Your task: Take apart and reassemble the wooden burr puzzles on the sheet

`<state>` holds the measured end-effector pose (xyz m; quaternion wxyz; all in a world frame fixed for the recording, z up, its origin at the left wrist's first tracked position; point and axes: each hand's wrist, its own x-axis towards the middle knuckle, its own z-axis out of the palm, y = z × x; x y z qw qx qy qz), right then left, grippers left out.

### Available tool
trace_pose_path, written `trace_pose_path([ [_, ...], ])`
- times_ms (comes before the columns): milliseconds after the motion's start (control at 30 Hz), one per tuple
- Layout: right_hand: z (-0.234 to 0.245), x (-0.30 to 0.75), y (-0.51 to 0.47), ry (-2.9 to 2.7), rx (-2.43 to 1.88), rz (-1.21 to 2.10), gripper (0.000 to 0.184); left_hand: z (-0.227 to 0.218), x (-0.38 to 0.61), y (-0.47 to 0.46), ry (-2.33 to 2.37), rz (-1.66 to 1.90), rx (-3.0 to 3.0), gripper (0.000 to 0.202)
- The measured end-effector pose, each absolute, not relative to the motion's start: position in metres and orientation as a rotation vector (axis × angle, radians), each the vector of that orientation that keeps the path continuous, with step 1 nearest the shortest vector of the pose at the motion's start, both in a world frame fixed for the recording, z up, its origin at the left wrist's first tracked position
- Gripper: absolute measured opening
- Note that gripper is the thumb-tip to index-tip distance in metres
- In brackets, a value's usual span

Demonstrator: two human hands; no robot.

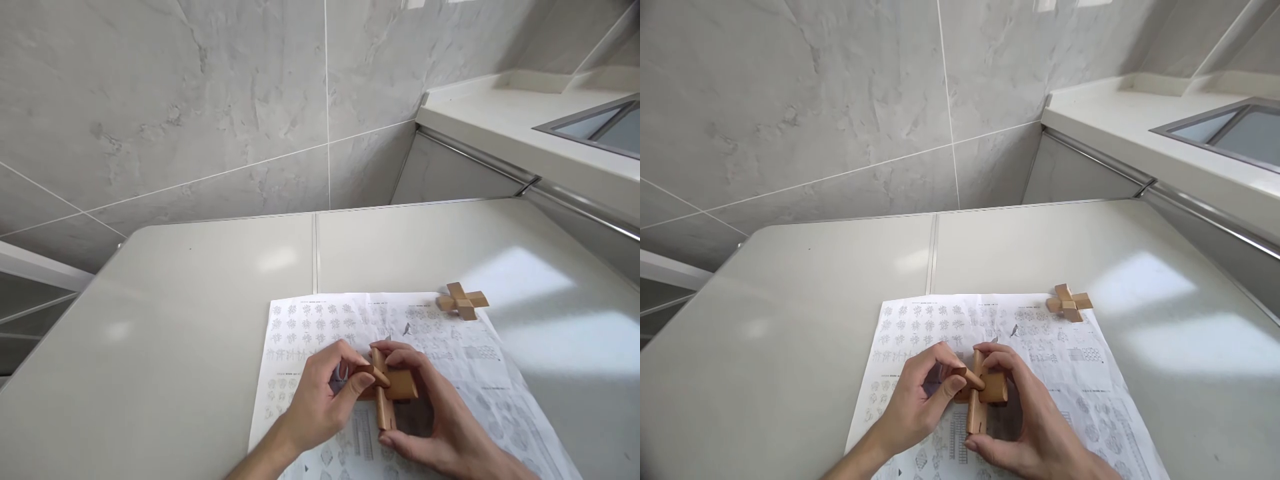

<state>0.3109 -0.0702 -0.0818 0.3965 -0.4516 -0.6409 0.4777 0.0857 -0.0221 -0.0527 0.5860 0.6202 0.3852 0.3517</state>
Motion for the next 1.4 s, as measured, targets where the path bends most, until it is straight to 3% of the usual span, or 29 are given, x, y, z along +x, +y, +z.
trace_pose_path([
  [267, -0.081, 0.313, -0.069, -1.645, -1.136, 1.2, 0.069, -0.049, 0.085, -0.02, 0.894, 0.842, 1.434, 0.026],
  [433, -0.078, 0.316, -0.068, -1.641, -1.073, 1.222, 0.082, -0.044, 0.085, -0.016, 0.877, 0.855, 1.319, 0.031],
  [500, -0.072, 0.317, -0.068, -1.621, -1.077, 1.264, 0.074, -0.043, 0.084, -0.015, 0.875, 0.877, 1.266, 0.032],
  [667, -0.061, 0.317, -0.062, -1.629, -1.14, 1.329, 0.027, -0.044, 0.081, -0.014, 0.962, 0.928, 1.222, 0.037],
  [733, -0.062, 0.318, -0.06, -1.692, -1.176, 1.323, 0.016, -0.045, 0.08, -0.014, 0.961, 0.947, 1.182, 0.038],
  [1033, -0.064, 0.316, -0.063, -1.798, -1.239, 1.314, 0.029, -0.047, 0.081, -0.014, 1.052, 0.903, 1.171, 0.039],
  [1233, -0.052, 0.321, -0.051, -1.18, -1.215, 1.798, 0.047, -0.042, 0.079, -0.014, 1.053, 0.891, 1.226, 0.043],
  [1400, -0.052, 0.331, -0.042, -0.715, -1.211, 1.808, 0.053, -0.042, 0.078, -0.015, 1.094, 0.859, 1.209, 0.039],
])
